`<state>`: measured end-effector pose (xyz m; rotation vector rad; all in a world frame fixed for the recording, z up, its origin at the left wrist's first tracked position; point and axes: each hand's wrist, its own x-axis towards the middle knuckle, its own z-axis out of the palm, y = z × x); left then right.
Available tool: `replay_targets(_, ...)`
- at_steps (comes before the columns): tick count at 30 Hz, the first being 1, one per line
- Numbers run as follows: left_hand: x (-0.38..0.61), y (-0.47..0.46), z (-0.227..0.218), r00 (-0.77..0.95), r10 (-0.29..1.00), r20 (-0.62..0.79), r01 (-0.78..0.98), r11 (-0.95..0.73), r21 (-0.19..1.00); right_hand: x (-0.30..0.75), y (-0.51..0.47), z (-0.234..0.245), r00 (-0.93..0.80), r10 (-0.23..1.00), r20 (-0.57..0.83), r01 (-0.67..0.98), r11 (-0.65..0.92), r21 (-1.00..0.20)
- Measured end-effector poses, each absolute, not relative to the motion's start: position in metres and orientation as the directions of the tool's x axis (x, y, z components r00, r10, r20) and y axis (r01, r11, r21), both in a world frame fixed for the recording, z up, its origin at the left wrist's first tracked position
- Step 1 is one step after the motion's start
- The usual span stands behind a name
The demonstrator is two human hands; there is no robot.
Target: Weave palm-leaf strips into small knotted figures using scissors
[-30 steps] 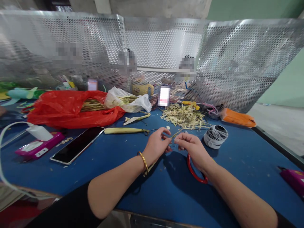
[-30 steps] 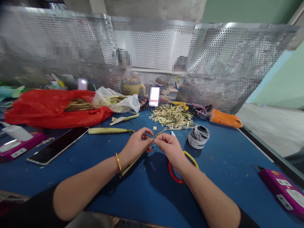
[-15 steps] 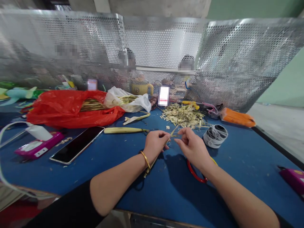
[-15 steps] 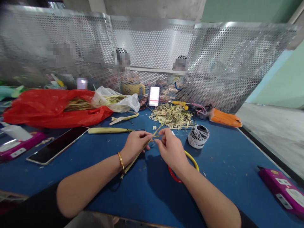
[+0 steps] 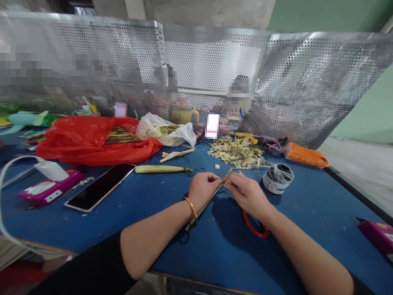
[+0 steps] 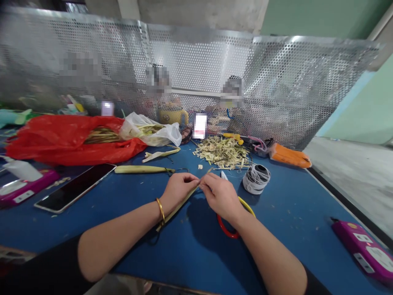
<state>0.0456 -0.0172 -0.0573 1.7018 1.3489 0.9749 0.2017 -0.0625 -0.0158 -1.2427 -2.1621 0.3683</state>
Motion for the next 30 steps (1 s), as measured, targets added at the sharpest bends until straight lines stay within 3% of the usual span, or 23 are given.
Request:
replay_targets(11,0.043,-0.013,-0.061,0.171,0.981,0.091,0.468,-0.162,0.869,0.203,-0.063,-0.018,-0.446,0.84,0.308,0.772,0.536,-0.343)
replay_targets(18,0.043,-0.013,-0.06,0.143,0.982,0.12,0.419,-0.17,0.892,0.204,-0.06,-0.021,-0.407,0.883,0.235,0.845,0.462,-0.269)
replay_targets(24,0.044,-0.011,-0.057,0.172,0.981,0.091,0.335,-0.145,0.931,0.204,-0.06,-0.022,-0.402,0.895,0.195,0.839,0.445,-0.313)
replay_targets(30,0.046,-0.015,-0.044,0.295,0.955,-0.001,0.1,-0.03,0.995,0.207,-0.058,-0.018,-0.387,0.908,0.162,0.813,0.419,-0.405)
